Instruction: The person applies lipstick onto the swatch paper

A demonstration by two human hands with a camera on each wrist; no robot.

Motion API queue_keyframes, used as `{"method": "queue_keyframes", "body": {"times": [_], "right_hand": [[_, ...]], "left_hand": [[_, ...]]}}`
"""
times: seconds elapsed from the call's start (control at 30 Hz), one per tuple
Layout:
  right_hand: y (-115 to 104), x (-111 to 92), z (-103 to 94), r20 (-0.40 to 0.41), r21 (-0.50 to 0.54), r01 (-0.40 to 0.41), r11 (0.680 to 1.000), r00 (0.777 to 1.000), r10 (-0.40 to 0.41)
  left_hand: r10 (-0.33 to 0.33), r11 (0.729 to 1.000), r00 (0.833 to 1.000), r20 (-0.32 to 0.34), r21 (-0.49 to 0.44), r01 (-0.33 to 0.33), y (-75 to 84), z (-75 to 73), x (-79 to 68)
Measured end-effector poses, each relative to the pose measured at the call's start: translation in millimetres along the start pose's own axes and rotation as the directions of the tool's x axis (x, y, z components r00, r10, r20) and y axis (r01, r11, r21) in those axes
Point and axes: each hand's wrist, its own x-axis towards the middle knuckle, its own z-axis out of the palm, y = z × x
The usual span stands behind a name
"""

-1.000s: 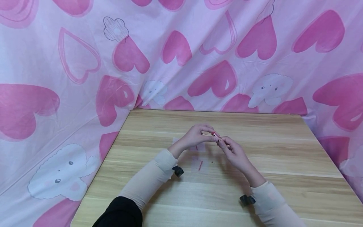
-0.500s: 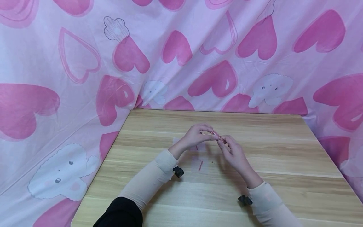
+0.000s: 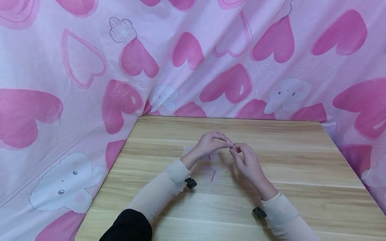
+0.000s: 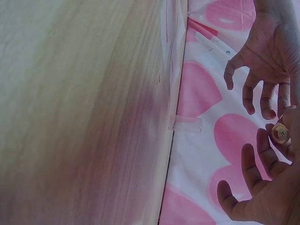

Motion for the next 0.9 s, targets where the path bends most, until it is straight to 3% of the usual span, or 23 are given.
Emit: {"method": "queue_keyframes", "body": {"times": [0.37,0.9], "right_hand": [[5.0,1.2,6.2,-0.098,-0.077,0.138,0.987,0.984,-0.146],[7.4,1.3,7.5,-0.080,-0.059,0.122,0.991,0.989,-0.126]], "left_hand": [[0.017,0.996,0.999,-0.037,0.084,-0.013,-0.1,1.4,-1.2],[0.032,0.994,0.999,0.013,0.101,-0.033,-2.3,-1.2,-2.5]]}}
